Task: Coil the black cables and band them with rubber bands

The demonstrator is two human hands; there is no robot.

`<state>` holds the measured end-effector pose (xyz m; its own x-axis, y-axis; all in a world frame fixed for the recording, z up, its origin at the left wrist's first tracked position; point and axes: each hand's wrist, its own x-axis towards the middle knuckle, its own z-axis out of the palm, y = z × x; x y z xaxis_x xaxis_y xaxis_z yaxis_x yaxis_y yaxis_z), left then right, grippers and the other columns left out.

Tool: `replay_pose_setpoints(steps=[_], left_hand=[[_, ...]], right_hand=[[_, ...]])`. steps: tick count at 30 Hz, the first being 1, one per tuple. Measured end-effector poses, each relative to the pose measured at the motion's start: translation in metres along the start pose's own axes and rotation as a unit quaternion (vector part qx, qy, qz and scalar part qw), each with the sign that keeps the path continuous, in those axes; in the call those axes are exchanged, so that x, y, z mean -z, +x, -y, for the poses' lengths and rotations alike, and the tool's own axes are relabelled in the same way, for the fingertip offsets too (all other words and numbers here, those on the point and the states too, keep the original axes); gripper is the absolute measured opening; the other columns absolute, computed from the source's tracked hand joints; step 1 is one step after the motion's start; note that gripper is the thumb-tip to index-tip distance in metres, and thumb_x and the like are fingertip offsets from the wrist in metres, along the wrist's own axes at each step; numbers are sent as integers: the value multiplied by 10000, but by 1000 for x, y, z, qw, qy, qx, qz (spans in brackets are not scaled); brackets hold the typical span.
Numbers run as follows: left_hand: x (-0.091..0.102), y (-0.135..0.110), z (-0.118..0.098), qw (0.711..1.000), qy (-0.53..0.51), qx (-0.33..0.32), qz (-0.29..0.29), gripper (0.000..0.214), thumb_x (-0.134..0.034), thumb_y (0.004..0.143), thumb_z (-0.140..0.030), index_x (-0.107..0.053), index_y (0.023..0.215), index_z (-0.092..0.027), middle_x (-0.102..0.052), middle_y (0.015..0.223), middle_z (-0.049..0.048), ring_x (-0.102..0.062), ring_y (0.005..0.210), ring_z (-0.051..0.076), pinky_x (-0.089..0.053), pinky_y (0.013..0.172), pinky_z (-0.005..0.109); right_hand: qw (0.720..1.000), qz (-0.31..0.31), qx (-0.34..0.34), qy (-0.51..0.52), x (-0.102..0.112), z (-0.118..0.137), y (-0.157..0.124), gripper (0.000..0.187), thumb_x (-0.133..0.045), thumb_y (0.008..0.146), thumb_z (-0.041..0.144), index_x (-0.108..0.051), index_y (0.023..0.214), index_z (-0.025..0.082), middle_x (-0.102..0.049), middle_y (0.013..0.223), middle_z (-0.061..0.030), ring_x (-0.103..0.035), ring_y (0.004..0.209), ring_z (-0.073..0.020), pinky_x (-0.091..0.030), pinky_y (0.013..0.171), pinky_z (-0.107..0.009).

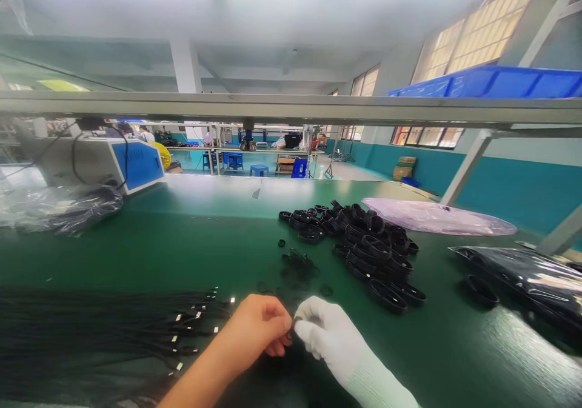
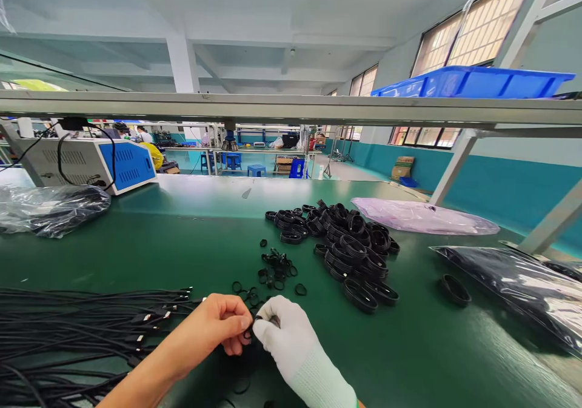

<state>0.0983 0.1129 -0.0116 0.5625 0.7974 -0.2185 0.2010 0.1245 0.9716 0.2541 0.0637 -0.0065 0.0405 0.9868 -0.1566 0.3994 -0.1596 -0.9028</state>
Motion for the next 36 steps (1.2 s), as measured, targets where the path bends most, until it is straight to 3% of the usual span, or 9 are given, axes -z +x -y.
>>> replay_pose_setpoints(steps=[4,10,13,16,22,27,30,32,36], left_hand=[[-1,-3,0,992,112,-50,-35,124,-530,680,-247,-616,644,-165,-611,592,5,-563,542,149,-425,541,259],[0,0,3,997,73,-13,-6,119,-519,631,-248,-596,609,-160,-591,554,-1,-556,497,146,-411,492,245],[1,6,6,996,64,-13,-54,82,-502,599,-230,-556,594,-168,-558,535,-20,-529,480,127,-395,477,231],[1,11,7,993,54,-19,-100,69,-502,602,-240,-526,602,-175,-524,536,-36,-501,481,112,-393,485,226],[-6,4,3,989,69,-51,-119,69,-539,631,-239,-541,602,-176,-533,535,-31,-504,536,126,-382,528,238],[-4,1,-1,996,0,-60,-67,127,-553,682,-290,-553,679,-163,-575,589,-14,-545,558,130,-420,563,251],[-1,3,3,996,-60,-53,-37,186,-558,690,-338,-540,723,-156,-616,657,11,-570,565,123,-441,567,248],[-3,6,7,997,-49,-43,-49,209,-558,677,-358,-537,725,-156,-617,644,11,-572,548,120,-445,558,244],[-11,12,16,996,8,-17,-91,202,-521,647,-367,-523,690,-170,-610,585,13,-576,490,139,-443,501,253]], right_hand=[[1000,-8,5,-19,0,3,-3,48,-506,673,153,-486,650,190,-490,543,41,-441,524,-104,-334,509,-230],[997,-1,31,-71,1,3,-7,84,-516,666,148,-522,732,199,-501,597,42,-467,564,-115,-364,529,-226],[990,-80,56,-98,-4,2,-11,245,-516,683,163,-544,920,219,-473,590,57,-475,554,-127,-383,542,-237],[980,-138,106,-97,-11,4,-15,114,-465,748,208,-544,830,218,-480,608,40,-479,542,-130,-396,548,-250],[993,-102,49,-27,-19,5,-11,174,-484,777,322,-532,677,189,-501,588,22,-463,518,-116,-383,512,-251],[984,-31,11,173,-17,-11,4,368,-525,726,380,-575,994,133,-524,532,32,-468,452,-119,-386,460,-258],[967,2,31,252,-15,-18,10,415,-586,690,383,-584,997,103,-547,536,14,-480,469,-120,-407,480,-266],[969,-5,36,245,-16,-17,10,391,-603,678,389,-594,948,106,-541,542,10,-478,483,-118,-414,485,-264],[992,-53,12,117,-20,-8,5,295,-501,717,378,-570,867,134,-500,536,23,-468,480,-116,-424,490,-260]])
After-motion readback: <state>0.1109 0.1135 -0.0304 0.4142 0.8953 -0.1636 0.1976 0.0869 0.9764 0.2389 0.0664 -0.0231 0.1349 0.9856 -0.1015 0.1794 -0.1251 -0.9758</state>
